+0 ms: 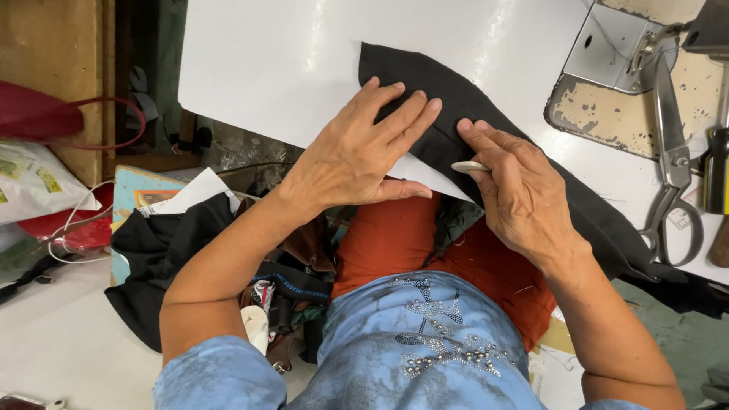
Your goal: Marking a strip of black fabric with chalk and then trimming the edge with scissors at a sewing station
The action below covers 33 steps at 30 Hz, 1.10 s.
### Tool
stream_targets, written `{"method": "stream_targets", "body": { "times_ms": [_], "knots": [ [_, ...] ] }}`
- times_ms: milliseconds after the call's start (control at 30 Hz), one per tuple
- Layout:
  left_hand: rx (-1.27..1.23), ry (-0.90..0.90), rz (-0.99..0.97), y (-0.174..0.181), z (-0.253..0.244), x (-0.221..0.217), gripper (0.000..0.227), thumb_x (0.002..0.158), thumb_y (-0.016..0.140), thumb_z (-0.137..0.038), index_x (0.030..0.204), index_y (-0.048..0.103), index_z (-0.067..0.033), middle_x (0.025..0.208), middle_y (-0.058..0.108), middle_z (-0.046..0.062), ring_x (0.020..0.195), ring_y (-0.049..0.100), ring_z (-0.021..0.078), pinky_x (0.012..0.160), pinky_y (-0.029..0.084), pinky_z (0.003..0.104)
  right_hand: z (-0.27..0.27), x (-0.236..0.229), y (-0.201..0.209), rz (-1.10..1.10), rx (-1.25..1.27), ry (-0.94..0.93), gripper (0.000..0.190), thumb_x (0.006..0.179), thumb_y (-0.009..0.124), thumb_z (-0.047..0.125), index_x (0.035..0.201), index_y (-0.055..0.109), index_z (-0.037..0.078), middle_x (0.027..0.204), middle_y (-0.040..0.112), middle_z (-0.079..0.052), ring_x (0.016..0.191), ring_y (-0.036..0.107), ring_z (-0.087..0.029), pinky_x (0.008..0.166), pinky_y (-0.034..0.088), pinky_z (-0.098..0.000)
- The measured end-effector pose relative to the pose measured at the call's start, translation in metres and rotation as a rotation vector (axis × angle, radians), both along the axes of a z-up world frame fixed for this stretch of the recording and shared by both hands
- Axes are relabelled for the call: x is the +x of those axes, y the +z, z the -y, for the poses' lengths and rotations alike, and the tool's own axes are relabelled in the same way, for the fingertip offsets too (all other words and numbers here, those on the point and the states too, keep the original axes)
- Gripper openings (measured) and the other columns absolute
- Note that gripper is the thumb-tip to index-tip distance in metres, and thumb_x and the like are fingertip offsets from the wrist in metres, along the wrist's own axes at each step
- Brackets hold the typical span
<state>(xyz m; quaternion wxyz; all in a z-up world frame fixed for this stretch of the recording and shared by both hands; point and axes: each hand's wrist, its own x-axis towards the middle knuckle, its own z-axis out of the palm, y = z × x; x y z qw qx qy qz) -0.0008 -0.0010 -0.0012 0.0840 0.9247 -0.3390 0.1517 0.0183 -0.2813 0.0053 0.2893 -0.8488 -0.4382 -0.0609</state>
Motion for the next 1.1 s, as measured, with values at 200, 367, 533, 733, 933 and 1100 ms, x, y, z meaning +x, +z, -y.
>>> {"method": "stream_targets", "body": {
  "times_ms": [200, 367, 533, 733, 933, 1100],
  "knots": [
    [0.104, -0.021, -0.092, -0.02, -0.004, -0.006, 0.107, 0.111, 0.037, -0.088, 0.165, 0.041, 0.005, 0.164, 0.052, 0.022, 0.146, 0.06, 0.0366, 0.13, 0.031, 0.061, 0.0, 0.001, -0.001, 0.008, 0.013, 0.006, 0.026, 0.114, 0.062, -0.01, 0.14, 0.057, -0.012, 0.152, 0.067, -0.023, 0.136, 0.071, -0.041, 0.113, 0.06, -0.0476],
    [0.203, -0.001, 0.046, -0.023, -0.002, -0.009, 0.112, 0.113, 0.028, -0.093, 0.164, 0.048, 0.005, 0.159, 0.059, 0.021, 0.139, 0.066, 0.0323, 0.13, 0.029, 0.059, -0.001, 0.001, 0.0, 0.011, 0.011, 0.007, 0.027, 0.116, 0.062, -0.007, 0.141, 0.056, -0.011, 0.153, 0.067, -0.022, 0.136, 0.071, -0.041, 0.114, 0.06, -0.0485],
    [0.332, 0.082, 0.164, -0.014, 0.007, -0.013, 0.117, 0.111, 0.016, -0.098, 0.162, 0.055, 0.0008, 0.152, 0.062, 0.013, 0.124, 0.069, 0.0255, 0.125, 0.037, 0.053, 0.0, 0.0, -0.002, 0.021, 0.014, 0.005, 0.029, 0.115, 0.064, -0.007, 0.143, 0.056, -0.011, 0.152, 0.068, -0.021, 0.136, 0.072, -0.041, 0.114, 0.06, -0.0485],
    [0.281, 0.091, 0.118, -0.017, 0.014, -0.014, 0.11, 0.11, 0.025, -0.104, 0.171, 0.047, -0.0155, 0.159, 0.061, 0.011, 0.13, 0.069, 0.0336, 0.124, 0.033, 0.061, -0.001, 0.0, -0.002, 0.031, 0.003, -0.001, 0.028, 0.116, 0.064, -0.006, 0.143, 0.057, -0.011, 0.152, 0.068, -0.021, 0.137, 0.071, -0.04, 0.116, 0.059, -0.0484],
    [0.296, 0.125, 0.11, -0.009, 0.021, -0.016, 0.11, 0.108, 0.029, -0.106, 0.171, 0.046, -0.0175, 0.156, 0.059, 0.012, 0.127, 0.068, 0.0331, 0.119, 0.041, 0.062, -0.002, 0.0, -0.001, 0.024, 0.022, 0.011, 0.029, 0.114, 0.066, -0.009, 0.142, 0.056, -0.011, 0.153, 0.066, -0.022, 0.136, 0.071, -0.041, 0.114, 0.06, -0.0488],
    [0.302, 0.142, 0.108, -0.009, 0.023, -0.016, 0.115, 0.104, 0.042, -0.111, 0.17, 0.045, -0.0167, 0.155, 0.06, 0.011, 0.127, 0.067, 0.0319, 0.119, 0.043, 0.062, -0.001, 0.002, 0.002, -0.001, 0.026, 0.021, 0.021, 0.114, 0.062, -0.007, 0.133, 0.058, -0.012, 0.15, 0.067, -0.024, 0.136, 0.071, -0.042, 0.115, 0.059, -0.0493]
  ]
}}
